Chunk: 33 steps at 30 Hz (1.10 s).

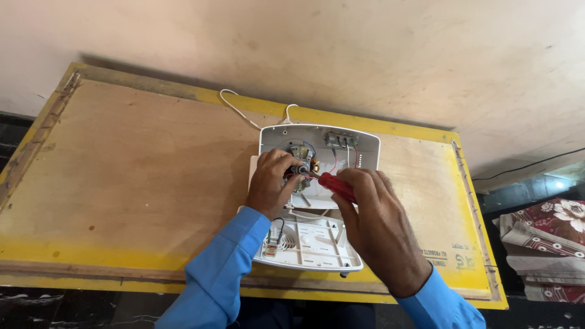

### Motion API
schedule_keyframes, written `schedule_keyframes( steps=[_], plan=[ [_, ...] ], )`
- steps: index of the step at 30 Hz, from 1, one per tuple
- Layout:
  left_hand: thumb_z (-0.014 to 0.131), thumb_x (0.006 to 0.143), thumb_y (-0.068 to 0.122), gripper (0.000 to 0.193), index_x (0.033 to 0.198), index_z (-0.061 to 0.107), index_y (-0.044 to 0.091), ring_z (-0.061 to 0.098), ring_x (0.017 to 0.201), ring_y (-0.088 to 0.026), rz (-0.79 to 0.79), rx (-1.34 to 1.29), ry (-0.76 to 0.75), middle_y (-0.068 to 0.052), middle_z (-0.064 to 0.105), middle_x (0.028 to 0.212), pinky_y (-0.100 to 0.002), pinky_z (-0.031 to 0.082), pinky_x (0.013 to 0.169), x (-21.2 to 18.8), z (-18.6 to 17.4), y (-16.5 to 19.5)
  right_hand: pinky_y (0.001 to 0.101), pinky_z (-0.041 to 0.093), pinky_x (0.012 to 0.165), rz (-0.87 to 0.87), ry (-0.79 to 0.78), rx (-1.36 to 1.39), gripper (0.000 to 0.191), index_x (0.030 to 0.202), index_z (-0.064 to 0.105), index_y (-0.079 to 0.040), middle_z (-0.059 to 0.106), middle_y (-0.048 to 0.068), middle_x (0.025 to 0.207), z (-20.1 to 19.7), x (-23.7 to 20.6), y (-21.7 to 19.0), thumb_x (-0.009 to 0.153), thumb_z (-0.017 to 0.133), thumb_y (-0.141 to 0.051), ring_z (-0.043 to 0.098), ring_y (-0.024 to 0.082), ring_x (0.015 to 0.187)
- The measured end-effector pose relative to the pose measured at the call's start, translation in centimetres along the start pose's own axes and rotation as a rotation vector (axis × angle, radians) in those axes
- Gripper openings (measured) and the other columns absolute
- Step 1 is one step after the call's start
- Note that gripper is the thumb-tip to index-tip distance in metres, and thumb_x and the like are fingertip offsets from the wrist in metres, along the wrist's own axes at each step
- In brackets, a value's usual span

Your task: The person services a small white electric appliance on a table. They manipulate the motor, wires and switch components inside the open housing with their hands, tighten parts using a red screwdriver, then flip the appliance over and drive screws into its base to reassemble it.

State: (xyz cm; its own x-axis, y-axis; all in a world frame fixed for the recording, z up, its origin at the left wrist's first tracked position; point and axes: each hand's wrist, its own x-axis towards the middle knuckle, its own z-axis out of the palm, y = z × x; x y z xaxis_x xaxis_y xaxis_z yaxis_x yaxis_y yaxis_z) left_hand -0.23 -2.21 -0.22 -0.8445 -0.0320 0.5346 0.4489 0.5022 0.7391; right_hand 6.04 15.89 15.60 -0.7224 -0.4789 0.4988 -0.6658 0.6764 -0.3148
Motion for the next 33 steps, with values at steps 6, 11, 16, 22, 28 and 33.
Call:
schedule_keyframes(
  steps=[6,11,16,22,28,33],
  plan=[
    [0.082,0.078,0.008,0.026,0.103,0.072,0.007,0.058,0.106,-0.033,-0.003,-0.025,-0.001,-0.010,0.064,0.107,-0.044,0.048,0.091,-0.1,0.1,0.1,0.0453,0.056,0.078,0.093,-0.072,-0.007,0.031,0.113,0.057,0.002,0.066,0.020,0.107,-0.1,0.3,-0.3,0.090,0.074,-0.011,0.067,0.037,0.094],
    [0.082,0.078,0.009,0.026,0.102,0.072,0.007,0.058,0.104,-0.033,-0.019,-0.020,-0.008,-0.010,0.064,0.106,-0.043,0.049,0.090,0.0,0.0,0.1,0.0466,0.053,0.082,-0.001,-0.118,0.002,0.030,0.113,0.058,0.000,0.067,0.017,0.104,-0.5,0.5,-0.8,0.088,0.073,-0.006,0.064,0.036,0.097],
    [0.082,0.080,0.009,0.026,0.103,0.072,0.006,0.058,0.104,-0.032,-0.020,-0.042,-0.010,-0.010,0.064,0.106,-0.042,0.049,0.089,0.0,-0.1,0.2,0.0467,0.053,0.084,0.005,-0.196,0.072,0.035,0.119,0.057,-0.001,0.068,0.015,0.104,-0.8,0.3,-1.0,0.086,0.069,0.001,0.062,0.037,0.100],
    [0.082,0.080,0.009,0.025,0.103,0.072,0.005,0.058,0.105,-0.033,0.004,-0.017,-0.004,-0.011,0.064,0.106,-0.044,0.048,0.090,0.0,-0.2,0.3,0.0433,0.056,0.084,0.037,-0.126,-0.051,0.047,0.125,0.052,0.003,0.062,0.023,0.116,-0.3,0.4,-0.8,0.087,0.076,-0.013,0.065,0.037,0.103],
    [0.082,0.080,0.009,0.025,0.103,0.072,0.005,0.058,0.104,-0.033,-0.016,-0.005,-0.022,-0.011,0.064,0.107,-0.044,0.049,0.090,0.1,-0.2,0.1,0.0449,0.054,0.084,0.014,-0.152,0.003,0.037,0.121,0.057,-0.002,0.067,0.016,0.108,-0.9,0.6,-0.8,0.087,0.072,-0.006,0.065,0.035,0.101],
    [0.083,0.081,0.010,0.027,0.105,0.071,0.005,0.058,0.106,-0.033,-0.023,-0.026,-0.035,-0.011,0.063,0.110,-0.042,0.050,0.091,0.1,-0.4,0.1,0.0467,0.052,0.085,-0.001,-0.183,0.004,0.034,0.119,0.062,-0.003,0.068,0.014,0.106,-1.3,0.2,-0.8,0.086,0.070,0.000,0.062,0.035,0.098]
  ],
)
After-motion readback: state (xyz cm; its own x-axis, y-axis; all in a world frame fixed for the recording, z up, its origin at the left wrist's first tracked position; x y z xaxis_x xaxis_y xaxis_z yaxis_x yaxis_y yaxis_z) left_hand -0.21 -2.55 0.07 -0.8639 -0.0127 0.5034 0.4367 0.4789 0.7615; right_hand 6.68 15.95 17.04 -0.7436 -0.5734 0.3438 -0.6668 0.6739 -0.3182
